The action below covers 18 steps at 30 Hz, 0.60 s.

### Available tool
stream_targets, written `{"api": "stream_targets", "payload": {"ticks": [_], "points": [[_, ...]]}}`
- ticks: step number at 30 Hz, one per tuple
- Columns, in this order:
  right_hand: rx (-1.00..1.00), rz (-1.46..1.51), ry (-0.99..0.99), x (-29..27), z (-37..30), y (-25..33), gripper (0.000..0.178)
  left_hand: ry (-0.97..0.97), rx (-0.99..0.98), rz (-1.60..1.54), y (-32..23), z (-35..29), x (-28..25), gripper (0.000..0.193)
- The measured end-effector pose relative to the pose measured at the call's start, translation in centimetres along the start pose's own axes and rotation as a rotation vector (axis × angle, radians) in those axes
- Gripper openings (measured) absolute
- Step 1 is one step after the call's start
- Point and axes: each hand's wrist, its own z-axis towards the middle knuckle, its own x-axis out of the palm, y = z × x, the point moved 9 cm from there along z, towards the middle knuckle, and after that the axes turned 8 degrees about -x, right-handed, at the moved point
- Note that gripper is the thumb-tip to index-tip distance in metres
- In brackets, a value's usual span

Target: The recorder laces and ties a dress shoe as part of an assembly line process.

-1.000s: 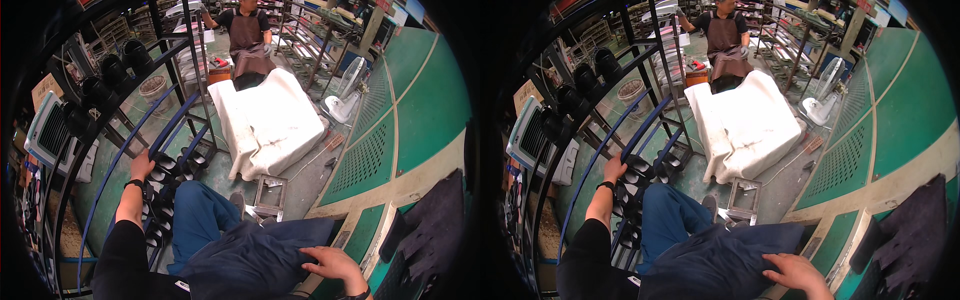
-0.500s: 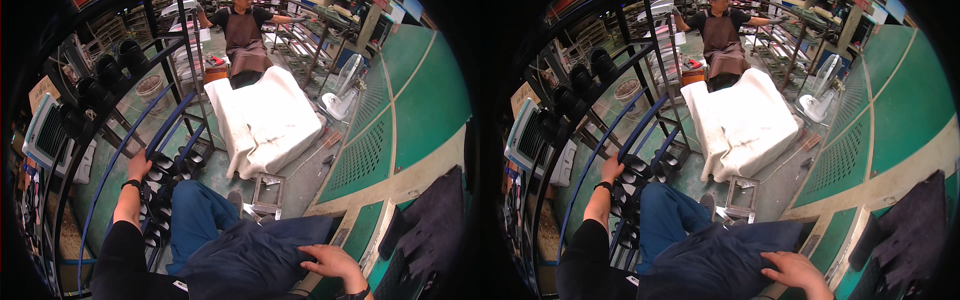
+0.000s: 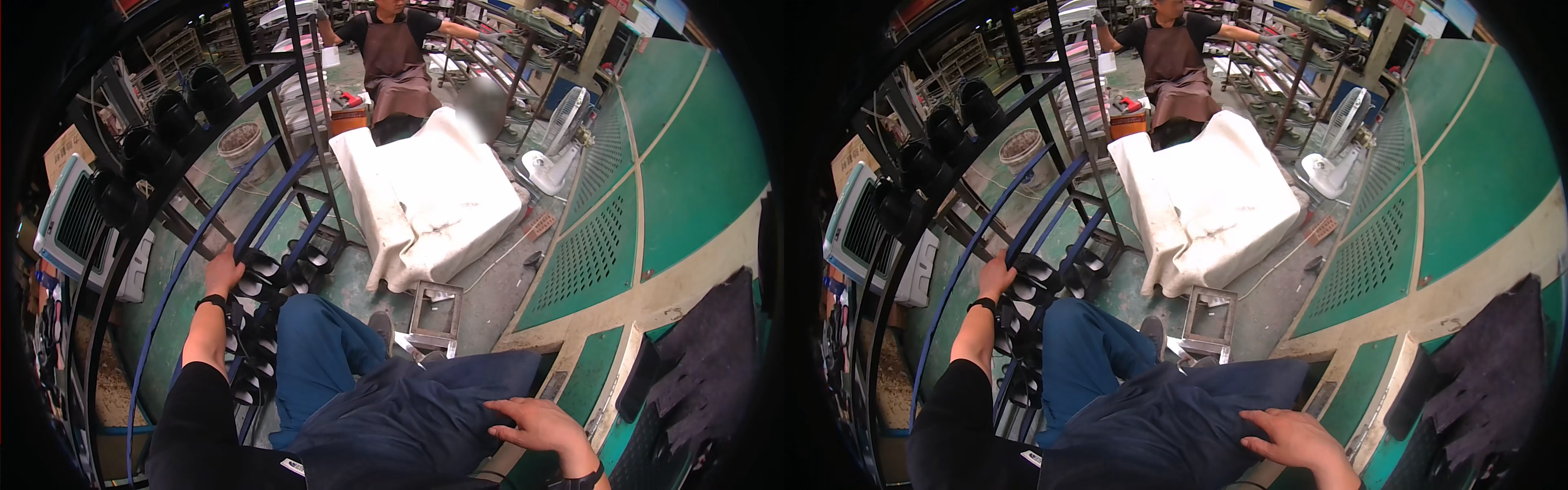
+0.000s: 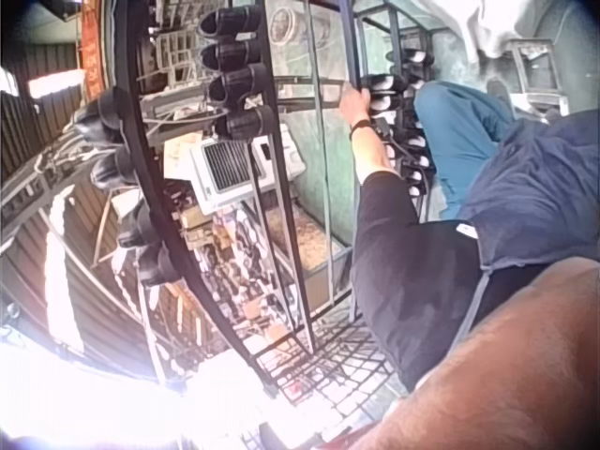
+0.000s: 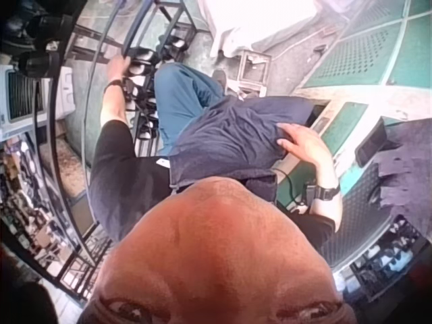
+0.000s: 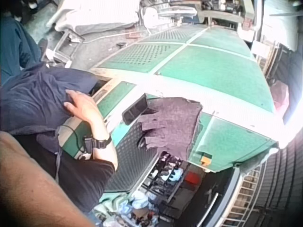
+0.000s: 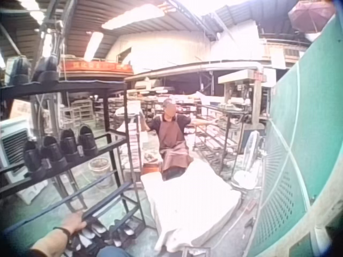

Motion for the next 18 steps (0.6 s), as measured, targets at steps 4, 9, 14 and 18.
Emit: {"api": "stream_targets", "payload": {"ticks": [4, 9, 14, 18], "points": [[0.0, -0.001, -0.006, 0.06, -0.08, -0.14, 0.054, -0.004, 0.012, -0.006, -0.46, -0.11, -0.17, 0.051], [-0.005, -0.008, -0.001, -0.04, 0.01, 0.07, 0.054, 0.001, 0.001, 0.008, 0.06, 0.03, 0.06, 0.053], [-0.005, -0.003, -0.007, -0.1, -0.04, 0.05, 0.054, 0.007, 0.002, -0.001, -0.28, -0.07, -0.09, 0.053], [-0.012, -0.012, -0.02, 0.09, -0.07, -0.11, 0.054, -0.012, 0.001, -0.006, -0.21, -0.13, -0.18, 0.053]]}}
